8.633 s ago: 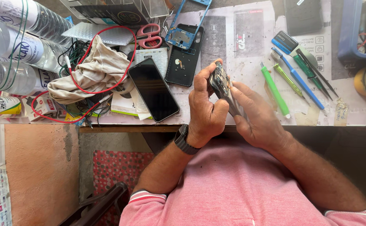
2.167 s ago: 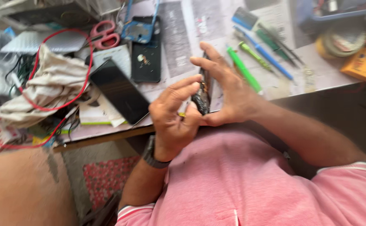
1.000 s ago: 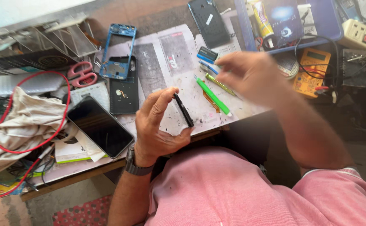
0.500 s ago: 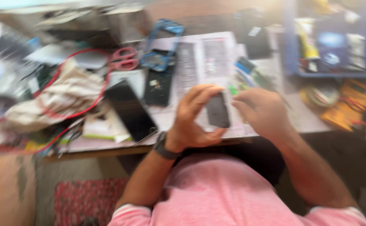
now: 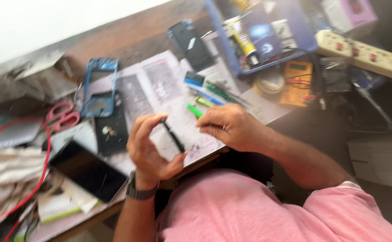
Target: The person disassembles a smartphone by removing screws and separating the back cover. They use a screwdriver, tweezers, and a brush to clean and adjust internal components. The person then uses a SIM card to pry open the device further.
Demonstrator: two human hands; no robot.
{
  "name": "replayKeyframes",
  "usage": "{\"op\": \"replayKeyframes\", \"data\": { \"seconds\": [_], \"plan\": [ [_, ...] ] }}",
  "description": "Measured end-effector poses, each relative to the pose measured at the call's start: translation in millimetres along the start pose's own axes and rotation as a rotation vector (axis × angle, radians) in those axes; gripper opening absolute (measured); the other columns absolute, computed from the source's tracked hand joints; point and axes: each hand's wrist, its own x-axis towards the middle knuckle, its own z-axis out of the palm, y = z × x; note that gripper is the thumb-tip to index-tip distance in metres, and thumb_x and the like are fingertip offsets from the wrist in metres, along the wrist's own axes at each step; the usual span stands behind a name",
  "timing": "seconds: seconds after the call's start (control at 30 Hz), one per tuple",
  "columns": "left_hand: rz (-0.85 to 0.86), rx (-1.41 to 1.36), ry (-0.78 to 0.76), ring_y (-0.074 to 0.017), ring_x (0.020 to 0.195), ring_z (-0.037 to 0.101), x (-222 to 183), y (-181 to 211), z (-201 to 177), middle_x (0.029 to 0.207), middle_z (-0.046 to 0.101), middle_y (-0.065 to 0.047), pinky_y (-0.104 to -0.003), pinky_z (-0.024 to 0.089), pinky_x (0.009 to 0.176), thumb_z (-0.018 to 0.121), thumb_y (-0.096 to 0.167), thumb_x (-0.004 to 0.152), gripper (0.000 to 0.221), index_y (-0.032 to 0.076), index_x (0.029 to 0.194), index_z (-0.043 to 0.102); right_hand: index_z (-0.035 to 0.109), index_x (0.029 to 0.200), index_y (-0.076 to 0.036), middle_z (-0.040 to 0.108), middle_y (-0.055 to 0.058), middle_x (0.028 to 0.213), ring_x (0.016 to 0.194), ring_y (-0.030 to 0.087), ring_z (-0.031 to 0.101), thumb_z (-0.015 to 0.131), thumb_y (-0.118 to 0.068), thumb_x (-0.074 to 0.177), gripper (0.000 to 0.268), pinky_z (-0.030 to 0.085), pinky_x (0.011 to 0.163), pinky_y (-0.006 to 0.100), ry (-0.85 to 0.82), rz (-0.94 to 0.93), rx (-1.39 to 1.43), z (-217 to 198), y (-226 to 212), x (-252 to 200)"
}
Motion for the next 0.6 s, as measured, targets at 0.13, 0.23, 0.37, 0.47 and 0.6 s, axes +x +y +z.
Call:
{"op": "replayKeyframes", "data": {
  "seconds": [0.13,0.23,0.37,0.47,0.6],
  "plan": [
    [-0.031,-0.077,0.025,-0.0303,0.109,0.065,3,-1,6,0.121,0.063,-0.02,-0.037,0.055,0.095,0.083,0.022,0.071,0.075,-0.004,0.134,0.053,0.076,0.103,-0.003,0.075,0.015,0.096,0.086,0.028,0.074,0.072,-0.008,0.094,0.011,0.056,0.076,0.038,0.084,0.088,-0.149,-49,9,-1],
    [-0.061,-0.095,0.024,-0.0306,0.11,0.065,-3,0,5,0.121,0.062,-0.021,-0.037,0.055,0.095,0.084,0.023,0.073,0.075,-0.005,0.135,0.053,0.078,0.102,-0.003,0.071,0.016,0.081,0.074,0.032,0.071,0.079,-0.02,0.1,0.018,0.055,0.069,0.043,0.343,0.221,-0.686,-115,70,24],
    [-0.011,-0.066,0.038,-0.0312,0.11,0.066,-1,-2,5,0.121,0.065,-0.019,-0.038,0.055,0.096,0.084,0.027,0.075,0.073,-0.004,0.134,0.054,0.077,0.107,-0.006,0.074,0.021,0.099,0.088,0.038,0.07,0.092,-0.036,0.08,0.043,0.055,0.075,0.049,0.291,0.383,-0.971,-167,158,49],
    [-0.009,0.034,0.027,-0.0304,0.105,0.066,-4,-3,1,0.119,0.067,-0.017,-0.04,0.055,0.095,0.083,0.027,0.073,0.068,0.0,0.13,0.059,0.074,0.11,0.0,0.073,0.025,0.101,0.089,0.04,0.07,0.095,-0.043,0.076,0.058,0.055,0.074,0.05,0.144,0.463,-1.072,-161,206,48],
    [0.0,0.036,0.009,-0.0309,0.107,0.066,-2,3,-6,0.119,0.064,-0.015,-0.038,0.056,0.091,0.085,0.023,0.07,0.07,0.003,0.132,0.058,0.075,0.107,0.008,0.075,0.029,0.102,0.086,0.041,0.072,0.081,-0.049,0.097,0.058,0.058,0.079,0.052,-0.06,0.81,-0.989,-170,242,52]
  ]
}}
